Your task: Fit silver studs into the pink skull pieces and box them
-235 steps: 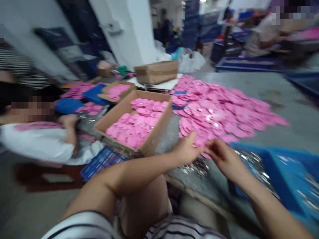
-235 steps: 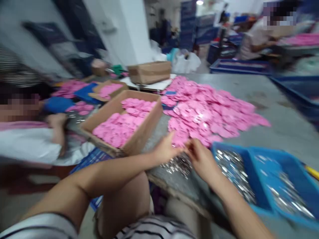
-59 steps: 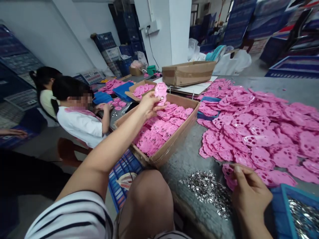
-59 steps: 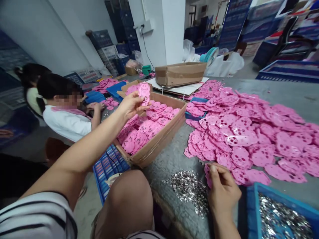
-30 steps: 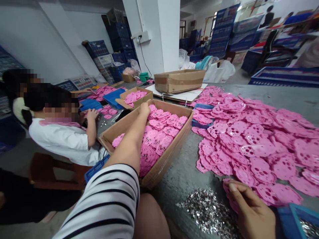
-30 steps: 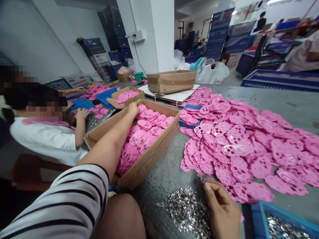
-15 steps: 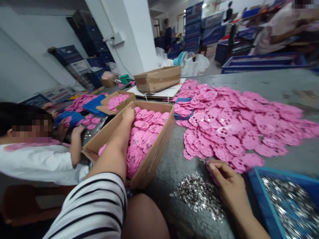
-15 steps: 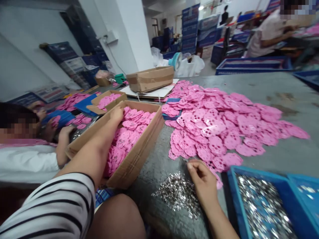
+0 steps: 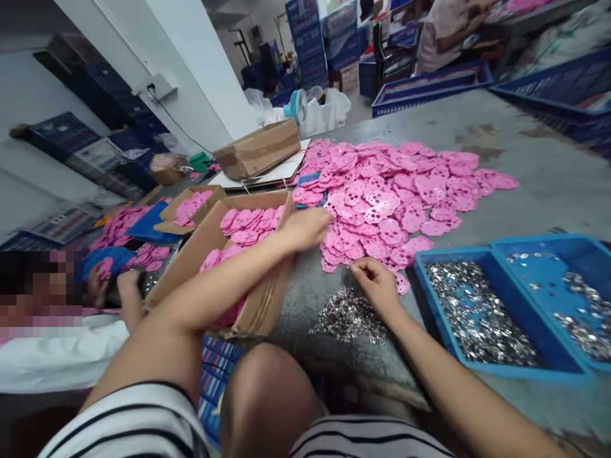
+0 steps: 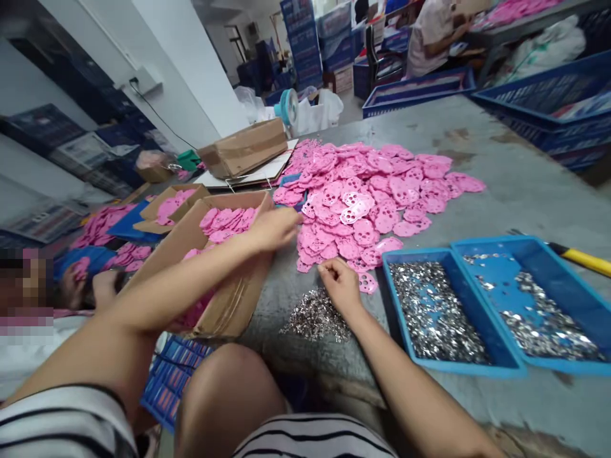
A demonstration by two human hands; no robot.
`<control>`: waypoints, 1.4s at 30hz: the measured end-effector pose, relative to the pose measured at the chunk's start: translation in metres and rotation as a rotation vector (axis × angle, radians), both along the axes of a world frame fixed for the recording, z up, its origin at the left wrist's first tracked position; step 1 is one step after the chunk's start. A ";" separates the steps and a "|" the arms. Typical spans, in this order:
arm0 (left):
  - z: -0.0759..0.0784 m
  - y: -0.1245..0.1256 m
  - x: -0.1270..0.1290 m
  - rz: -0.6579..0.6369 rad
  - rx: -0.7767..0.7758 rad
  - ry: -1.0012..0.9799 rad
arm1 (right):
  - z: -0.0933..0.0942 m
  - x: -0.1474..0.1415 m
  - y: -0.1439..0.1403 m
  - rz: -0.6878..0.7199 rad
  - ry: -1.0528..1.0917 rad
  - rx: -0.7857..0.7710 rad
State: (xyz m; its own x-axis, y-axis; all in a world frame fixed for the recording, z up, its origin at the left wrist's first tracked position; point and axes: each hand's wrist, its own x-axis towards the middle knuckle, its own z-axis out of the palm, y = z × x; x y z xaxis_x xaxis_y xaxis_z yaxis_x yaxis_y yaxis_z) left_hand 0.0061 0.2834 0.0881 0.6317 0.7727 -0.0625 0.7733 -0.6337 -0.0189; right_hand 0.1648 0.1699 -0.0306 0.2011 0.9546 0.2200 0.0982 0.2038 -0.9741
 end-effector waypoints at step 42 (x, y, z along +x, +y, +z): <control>-0.007 -0.127 0.004 0.806 -0.993 -1.501 | -0.005 0.013 0.010 -0.062 0.251 -0.128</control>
